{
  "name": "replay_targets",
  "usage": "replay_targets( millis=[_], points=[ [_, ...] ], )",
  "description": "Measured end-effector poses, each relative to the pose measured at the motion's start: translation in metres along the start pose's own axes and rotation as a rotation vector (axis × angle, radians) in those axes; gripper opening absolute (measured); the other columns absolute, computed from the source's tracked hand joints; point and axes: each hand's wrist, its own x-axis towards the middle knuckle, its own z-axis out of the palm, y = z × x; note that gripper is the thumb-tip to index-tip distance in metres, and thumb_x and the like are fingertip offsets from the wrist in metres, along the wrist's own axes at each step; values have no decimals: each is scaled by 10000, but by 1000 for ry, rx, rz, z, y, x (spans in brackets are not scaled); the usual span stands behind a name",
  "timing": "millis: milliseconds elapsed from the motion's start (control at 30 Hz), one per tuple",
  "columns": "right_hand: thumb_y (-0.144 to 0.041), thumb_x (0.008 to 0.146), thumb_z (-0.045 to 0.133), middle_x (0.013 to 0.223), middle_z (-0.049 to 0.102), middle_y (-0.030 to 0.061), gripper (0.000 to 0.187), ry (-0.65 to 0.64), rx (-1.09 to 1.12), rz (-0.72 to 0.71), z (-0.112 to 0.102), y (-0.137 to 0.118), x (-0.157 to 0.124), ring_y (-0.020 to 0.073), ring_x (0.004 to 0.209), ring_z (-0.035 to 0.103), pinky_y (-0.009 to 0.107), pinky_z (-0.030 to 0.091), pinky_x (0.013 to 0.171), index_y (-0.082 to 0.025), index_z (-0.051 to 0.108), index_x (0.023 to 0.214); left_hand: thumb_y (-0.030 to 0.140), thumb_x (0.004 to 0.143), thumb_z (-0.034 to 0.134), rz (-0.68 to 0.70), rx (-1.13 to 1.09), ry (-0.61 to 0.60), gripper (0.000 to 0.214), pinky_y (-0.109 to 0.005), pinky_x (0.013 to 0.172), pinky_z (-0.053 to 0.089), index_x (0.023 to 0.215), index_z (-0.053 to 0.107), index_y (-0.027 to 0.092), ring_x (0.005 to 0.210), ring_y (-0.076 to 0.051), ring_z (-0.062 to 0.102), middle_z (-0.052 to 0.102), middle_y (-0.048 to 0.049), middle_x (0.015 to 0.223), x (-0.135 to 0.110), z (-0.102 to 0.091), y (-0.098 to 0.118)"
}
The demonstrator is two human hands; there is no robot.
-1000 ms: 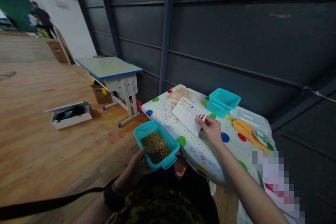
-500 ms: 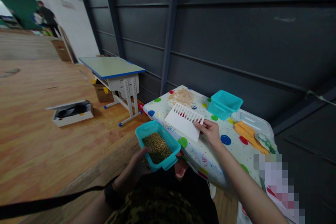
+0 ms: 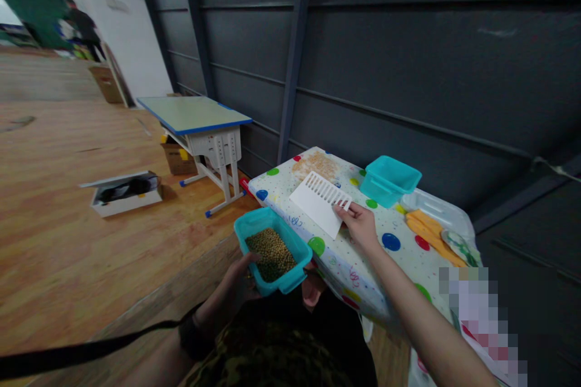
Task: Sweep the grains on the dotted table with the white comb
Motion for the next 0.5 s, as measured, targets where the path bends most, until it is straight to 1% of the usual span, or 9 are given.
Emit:
replay_targets(
  millis=[133, 233, 300, 400, 500],
  points=[
    [-781, 620, 941, 928, 863, 122, 712, 77, 81, 13, 0, -2, 2, 299, 760, 757, 419, 621, 675, -178, 861, 991, 354, 768, 834, -23, 17, 54, 419, -587, 998, 643, 1145, 688, 240, 1283, -459, 744, 850, -163, 1175, 0, 3, 2],
    [-787, 598, 949, 892, 857, 128, 720, 91, 76, 25, 1, -2, 4, 305, 739, 752, 424, 614, 643, -174, 860, 964, 375, 782, 831, -25, 15, 49, 426, -593, 1002, 644, 1157, 685, 236, 1268, -461, 751, 845, -167, 1212, 3, 1, 1],
    [-770, 583, 961, 863, 851, 122, 699, 64, 81, 52, 1, -1, 3, 301, 713, 742, 417, 602, 617, -175, 860, 935, 380, 779, 840, -27, 8, 30, 441, -592, 1021, 641, 1165, 687, 230, 1287, -464, 744, 847, -166, 1218, 5, -1, -2],
    [-713, 562, 992, 800, 832, 96, 628, -11, 116, 96, 2, -4, -2, 283, 670, 725, 408, 592, 612, -186, 851, 874, 359, 750, 867, -19, -23, 13, 503, -607, 1063, 629, 1201, 693, 224, 1337, -473, 722, 839, -169, 1265, 7, -4, -5],
    [-651, 567, 1006, 733, 800, 83, 549, -91, 136, 130, 0, -9, -6, 264, 632, 704, 393, 574, 599, -186, 832, 803, 338, 754, 869, 1, -41, 34, 484, -604, 1077, 626, 1195, 706, 225, 1358, -473, 713, 821, -171, 1331, 8, -5, -6]
  ],
)
